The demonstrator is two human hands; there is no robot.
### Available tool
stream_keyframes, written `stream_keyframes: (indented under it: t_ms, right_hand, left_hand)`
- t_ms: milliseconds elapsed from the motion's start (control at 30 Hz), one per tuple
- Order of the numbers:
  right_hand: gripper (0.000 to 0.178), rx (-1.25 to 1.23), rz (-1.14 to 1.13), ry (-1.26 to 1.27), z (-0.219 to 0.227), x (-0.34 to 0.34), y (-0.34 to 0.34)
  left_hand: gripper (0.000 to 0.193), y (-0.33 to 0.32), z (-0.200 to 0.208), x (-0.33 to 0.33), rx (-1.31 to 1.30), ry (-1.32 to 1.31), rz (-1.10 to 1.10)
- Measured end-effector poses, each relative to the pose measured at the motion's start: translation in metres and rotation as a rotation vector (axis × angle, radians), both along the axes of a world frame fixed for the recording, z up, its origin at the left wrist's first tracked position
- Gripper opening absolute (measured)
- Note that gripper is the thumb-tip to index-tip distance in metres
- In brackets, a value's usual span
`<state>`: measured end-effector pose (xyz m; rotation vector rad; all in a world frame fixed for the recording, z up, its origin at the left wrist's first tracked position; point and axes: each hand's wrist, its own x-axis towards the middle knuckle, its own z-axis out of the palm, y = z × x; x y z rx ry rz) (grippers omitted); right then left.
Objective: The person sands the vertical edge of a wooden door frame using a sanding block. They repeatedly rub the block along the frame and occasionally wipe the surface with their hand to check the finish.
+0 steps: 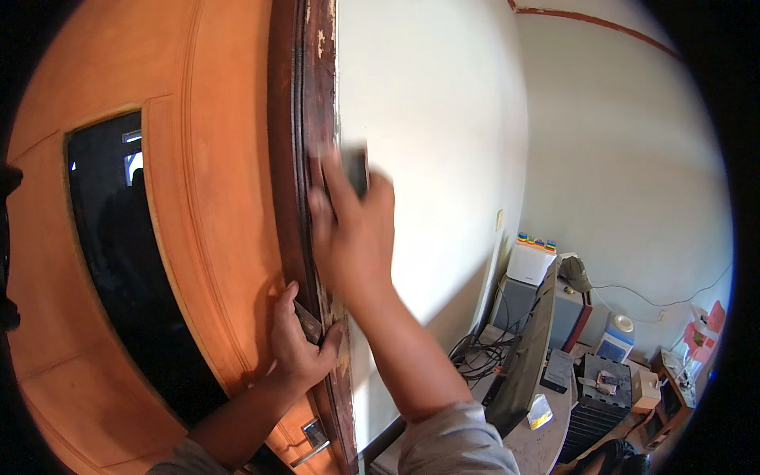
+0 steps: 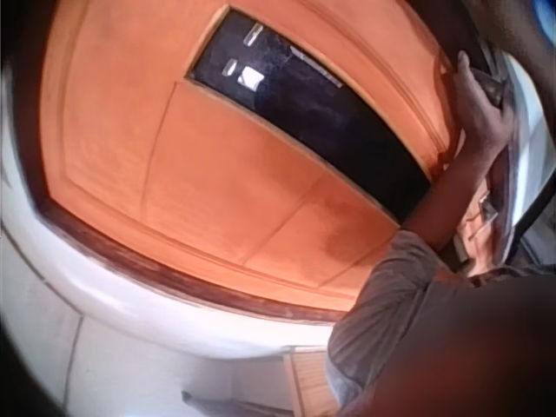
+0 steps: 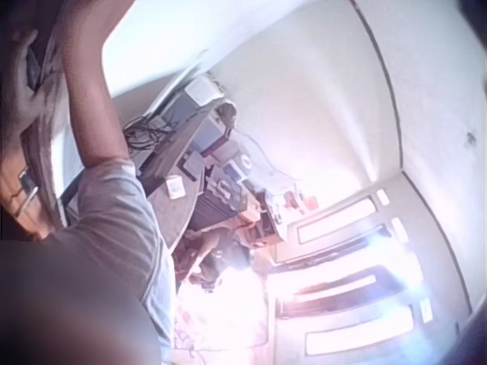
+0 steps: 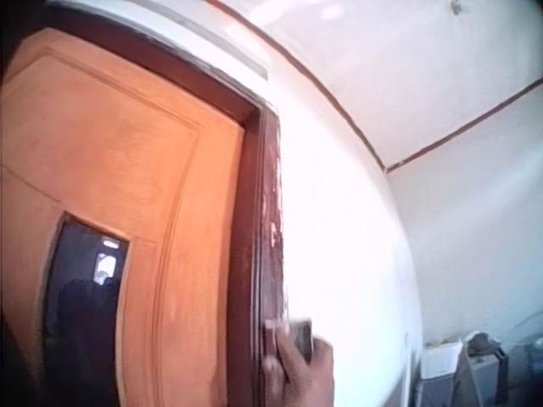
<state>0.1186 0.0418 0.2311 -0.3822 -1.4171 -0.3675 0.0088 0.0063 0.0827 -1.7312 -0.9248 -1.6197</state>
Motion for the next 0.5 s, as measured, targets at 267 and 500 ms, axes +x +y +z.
stream_keyframes:
  t_ms: [267,500]
  right_hand:
    - [0.047,0.106,-0.039,0.059,0.094,-0.010,0.015]
    - [0.056,-0.182,-0.078,-0.071,-0.032,0.008,-0.013]
  left_hand:
    - [0.091,0.000,0.001,0.000,0.012,-0.019,-0.050]
    - [0.091,0.001,0.001,0.003,0.040,-0.027,-0.001]
